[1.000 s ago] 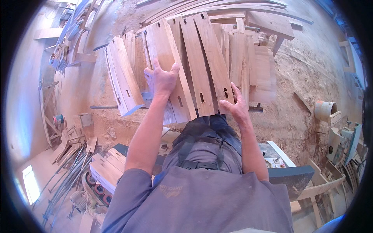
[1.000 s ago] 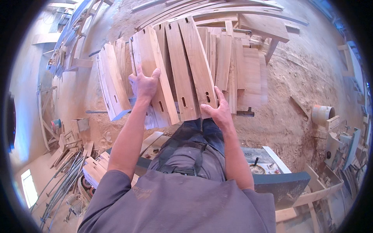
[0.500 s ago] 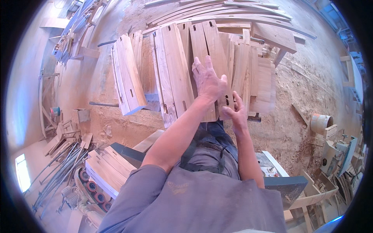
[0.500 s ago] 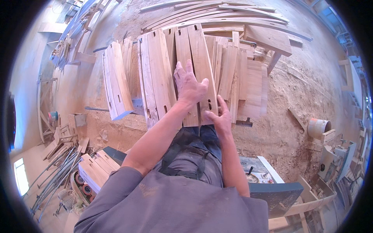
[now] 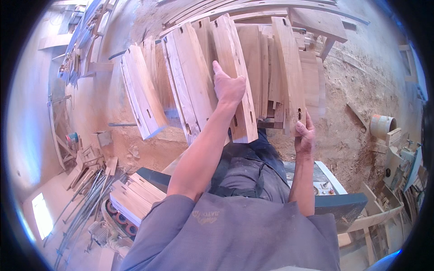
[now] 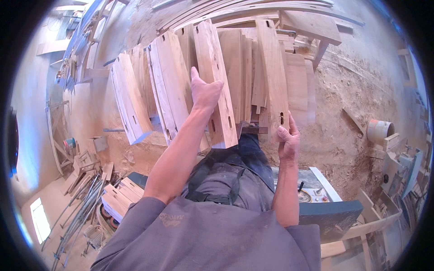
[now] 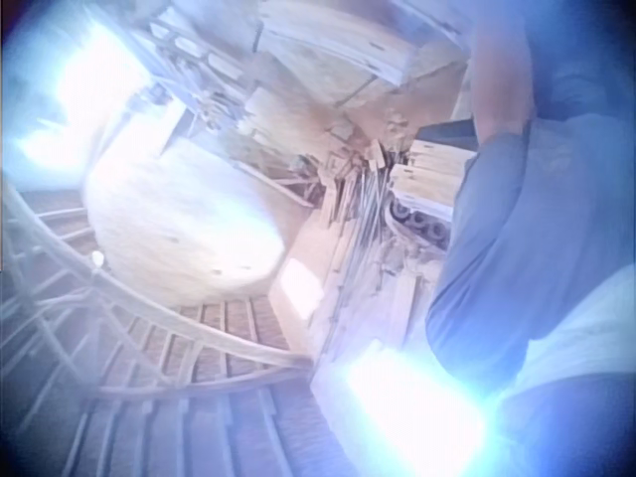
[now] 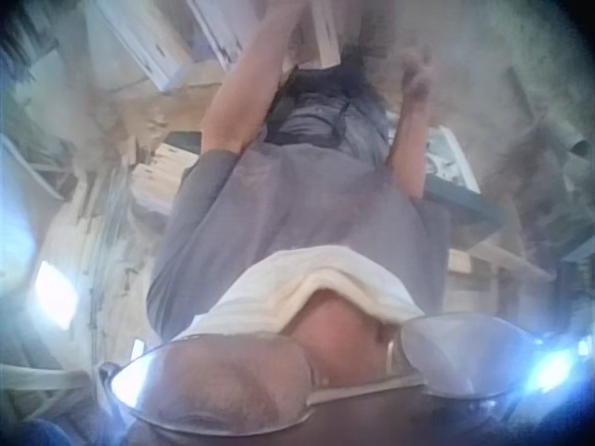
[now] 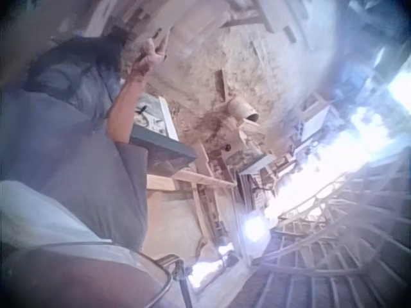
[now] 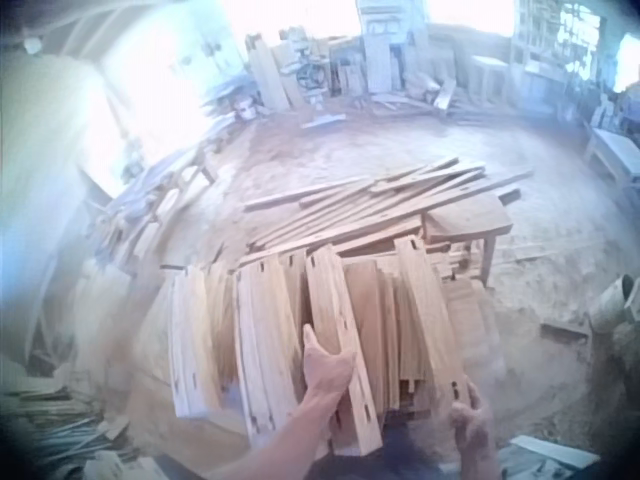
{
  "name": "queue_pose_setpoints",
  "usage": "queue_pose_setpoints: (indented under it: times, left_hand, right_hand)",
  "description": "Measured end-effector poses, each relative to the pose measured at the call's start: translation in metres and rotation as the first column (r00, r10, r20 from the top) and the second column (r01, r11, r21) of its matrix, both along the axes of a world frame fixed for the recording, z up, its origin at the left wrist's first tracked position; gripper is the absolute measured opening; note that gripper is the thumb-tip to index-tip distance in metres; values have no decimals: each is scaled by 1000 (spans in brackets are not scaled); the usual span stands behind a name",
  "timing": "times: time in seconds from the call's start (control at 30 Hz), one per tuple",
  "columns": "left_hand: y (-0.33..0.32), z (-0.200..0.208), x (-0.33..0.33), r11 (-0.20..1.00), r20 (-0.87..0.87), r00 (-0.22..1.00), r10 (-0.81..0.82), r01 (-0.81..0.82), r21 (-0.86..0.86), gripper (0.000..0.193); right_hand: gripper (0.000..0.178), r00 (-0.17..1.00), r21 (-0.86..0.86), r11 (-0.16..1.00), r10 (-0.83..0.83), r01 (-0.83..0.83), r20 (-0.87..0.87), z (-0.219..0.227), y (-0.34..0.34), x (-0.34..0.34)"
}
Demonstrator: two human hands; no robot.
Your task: The person picks up wood boards one at a time from a stack on a machine, turns them over, and sorts them into different piles on the floor or on another table.
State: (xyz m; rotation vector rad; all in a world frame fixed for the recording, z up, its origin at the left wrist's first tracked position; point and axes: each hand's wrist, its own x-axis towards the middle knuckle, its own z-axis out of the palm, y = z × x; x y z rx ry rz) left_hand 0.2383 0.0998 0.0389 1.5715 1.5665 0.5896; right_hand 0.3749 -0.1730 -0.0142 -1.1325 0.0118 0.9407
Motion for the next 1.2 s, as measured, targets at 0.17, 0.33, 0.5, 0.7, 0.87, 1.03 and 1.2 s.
queue_pose_setpoints:
  times: [0.17,0.33,0.5,0.7,0.87,1.03,1.2]
  left_hand:
    - [-12,25,4,898,521,811,265,-10,-440,110]
    - [-16,19,3,835,666,656,356,97,-542,110]
    - [-19,17,3,827,753,529,391,157,-540,109]
    - [-25,17,-7,815,859,366,358,327,-478,61]
    - [-32,24,-10,734,871,192,451,476,-485,53]
    - [-39,30,-1,657,873,78,481,627,-418,64]
    - [-40,-5,-4,579,819,-245,519,806,-126,60]
  right_hand:
    - [75,996,-62,997,-33,39,88,-15,-14,17]
    - [66,988,-211,977,73,-43,135,-18,-19,28]
    - [60,962,-387,915,197,-112,187,-20,-20,31]
    - [61,811,-548,832,377,-85,447,-12,-13,28]
    - [68,806,-556,830,356,-40,473,-18,-16,26]
    - [71,704,-613,777,357,141,614,-16,-22,12]
    - [78,705,-607,793,405,46,582,-13,-25,9]
